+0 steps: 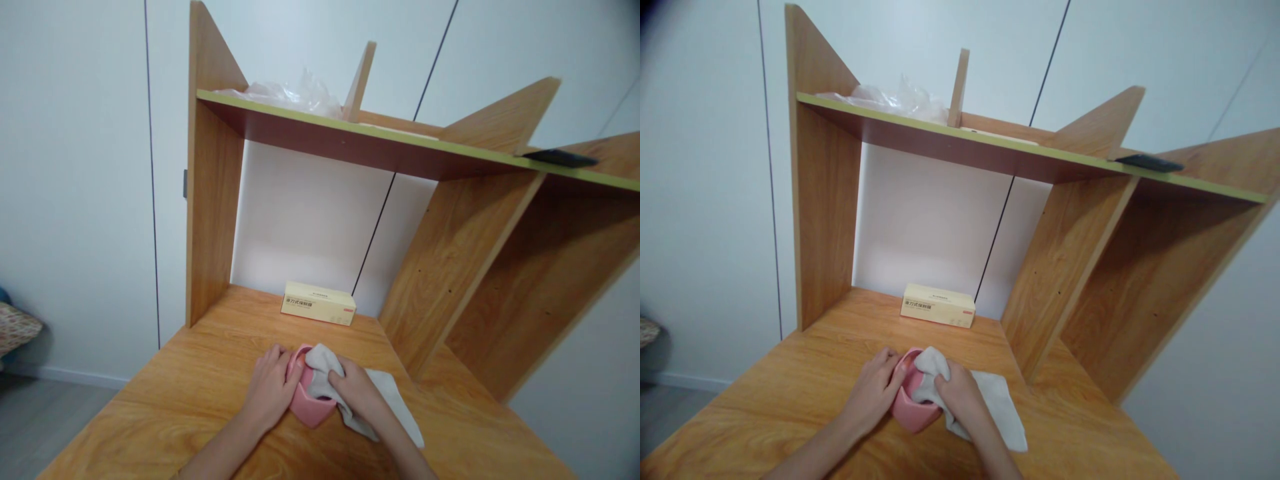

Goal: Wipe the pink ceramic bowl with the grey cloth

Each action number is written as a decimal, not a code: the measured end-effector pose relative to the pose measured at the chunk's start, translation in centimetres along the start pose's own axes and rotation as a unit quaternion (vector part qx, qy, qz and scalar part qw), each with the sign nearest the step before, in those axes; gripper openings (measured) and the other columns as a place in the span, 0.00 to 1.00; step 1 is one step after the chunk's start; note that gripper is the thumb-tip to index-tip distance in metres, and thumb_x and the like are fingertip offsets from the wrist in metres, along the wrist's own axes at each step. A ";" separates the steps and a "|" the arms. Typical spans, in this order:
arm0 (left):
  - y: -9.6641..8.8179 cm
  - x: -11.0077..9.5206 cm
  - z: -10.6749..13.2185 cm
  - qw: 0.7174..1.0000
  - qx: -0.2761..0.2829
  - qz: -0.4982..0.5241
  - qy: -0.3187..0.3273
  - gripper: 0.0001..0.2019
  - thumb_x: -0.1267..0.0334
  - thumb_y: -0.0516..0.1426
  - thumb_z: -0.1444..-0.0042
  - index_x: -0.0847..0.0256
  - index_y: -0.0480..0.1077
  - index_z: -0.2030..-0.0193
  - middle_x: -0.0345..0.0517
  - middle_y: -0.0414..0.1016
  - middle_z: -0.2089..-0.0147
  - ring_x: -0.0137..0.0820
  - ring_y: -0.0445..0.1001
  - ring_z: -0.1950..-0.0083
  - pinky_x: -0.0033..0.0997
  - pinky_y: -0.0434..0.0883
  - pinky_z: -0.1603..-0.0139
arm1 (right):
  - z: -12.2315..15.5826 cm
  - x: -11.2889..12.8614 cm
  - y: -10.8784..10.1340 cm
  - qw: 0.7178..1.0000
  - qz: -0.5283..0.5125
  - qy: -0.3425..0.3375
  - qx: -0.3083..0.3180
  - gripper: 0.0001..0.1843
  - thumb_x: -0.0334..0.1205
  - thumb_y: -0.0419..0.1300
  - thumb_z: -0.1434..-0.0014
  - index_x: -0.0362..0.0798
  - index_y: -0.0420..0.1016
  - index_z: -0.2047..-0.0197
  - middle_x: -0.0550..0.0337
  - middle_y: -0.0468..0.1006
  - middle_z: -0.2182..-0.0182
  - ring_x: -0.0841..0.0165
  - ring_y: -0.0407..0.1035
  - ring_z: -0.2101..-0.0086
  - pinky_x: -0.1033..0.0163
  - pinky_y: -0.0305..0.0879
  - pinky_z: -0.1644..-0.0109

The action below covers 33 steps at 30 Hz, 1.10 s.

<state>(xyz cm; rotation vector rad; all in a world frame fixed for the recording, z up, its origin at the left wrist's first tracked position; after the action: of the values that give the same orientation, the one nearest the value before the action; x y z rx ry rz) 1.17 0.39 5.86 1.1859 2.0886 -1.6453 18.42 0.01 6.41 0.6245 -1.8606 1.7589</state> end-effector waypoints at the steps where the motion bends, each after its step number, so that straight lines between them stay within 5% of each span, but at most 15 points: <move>1: -0.1 -0.2 0.1 1.000 -0.008 0.002 0.006 0.21 0.52 0.40 0.41 0.58 0.68 0.53 0.50 0.68 0.56 0.39 0.65 0.53 0.38 0.60 0.53 | 0.1 -0.1 -0.1 1.000 -0.004 -0.001 -0.003 0.18 0.32 0.47 0.53 0.44 0.72 0.60 0.55 0.77 0.62 0.65 0.70 0.60 0.66 0.61 0.58; 5: 0.6 -0.7 0.4 0.997 -0.027 0.078 0.012 0.26 0.50 0.45 0.43 0.60 0.55 0.41 0.52 0.64 0.47 0.40 0.61 0.46 0.40 0.57 0.46 | 1.0 -1.0 0.0 0.998 -0.041 -0.004 -0.056 0.19 0.33 0.46 0.51 0.42 0.70 0.58 0.53 0.77 0.61 0.65 0.70 0.60 0.66 0.61 0.56; 10: 2.1 -1.1 1.0 0.978 -0.026 0.199 -0.053 0.38 0.49 0.49 0.46 0.73 0.39 0.37 0.62 0.52 0.38 0.41 0.53 0.39 0.39 0.53 0.42 | 1.6 -1.9 0.8 0.988 -0.076 0.028 -0.133 0.17 0.36 0.45 0.49 0.41 0.69 0.59 0.50 0.77 0.63 0.64 0.70 0.61 0.65 0.63 0.57; 16: 2.5 -1.5 1.1 0.958 0.000 0.277 -0.075 0.34 0.52 0.54 0.50 0.64 0.48 0.40 0.54 0.65 0.46 0.38 0.65 0.46 0.35 0.61 0.47 | 1.7 -1.8 1.2 0.982 -0.143 0.008 -0.122 0.17 0.38 0.47 0.49 0.44 0.66 0.57 0.55 0.77 0.63 0.65 0.70 0.62 0.65 0.63 0.57; 21: 2.3 -1.5 0.6 0.950 -0.018 0.304 -0.067 0.30 0.55 0.56 0.50 0.64 0.53 0.43 0.52 0.68 0.49 0.37 0.67 0.49 0.35 0.63 0.48 | 1.9 -1.6 0.2 0.985 -0.091 0.014 -0.148 0.19 0.39 0.52 0.51 0.45 0.64 0.54 0.54 0.77 0.63 0.64 0.71 0.63 0.65 0.64 0.62; 27: 2.5 -1.4 0.8 0.957 -0.024 0.282 -0.061 0.31 0.55 0.57 0.52 0.64 0.54 0.42 0.53 0.69 0.50 0.39 0.68 0.50 0.36 0.64 0.49 | 2.4 -1.1 -1.4 0.979 0.037 0.040 -0.198 0.26 0.41 0.50 0.46 0.45 0.55 0.43 0.54 0.78 0.70 0.61 0.73 0.70 0.63 0.64 0.68; 33: 2.1 -1.5 1.1 0.980 -0.012 0.193 -0.045 0.32 0.54 0.56 0.53 0.64 0.54 0.41 0.52 0.72 0.54 0.39 0.70 0.54 0.36 0.66 0.53 | 2.1 -2.1 0.3 0.986 0.022 0.081 -0.143 0.31 0.40 0.54 0.49 0.45 0.53 0.42 0.52 0.77 0.65 0.61 0.72 0.64 0.64 0.64 0.65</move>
<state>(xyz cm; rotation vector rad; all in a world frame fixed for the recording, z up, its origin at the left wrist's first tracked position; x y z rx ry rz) 3.35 -1.17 4.91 1.3748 1.6876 -1.4579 19.74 -2.11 4.82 0.3221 -1.9730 1.4814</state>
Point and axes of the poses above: each hand's wrist, its own z-axis away from the middle knuckle, its own y-axis out of the palm, x = y × z, the point moved 3 cm from there along -z, towards the middle knuckle
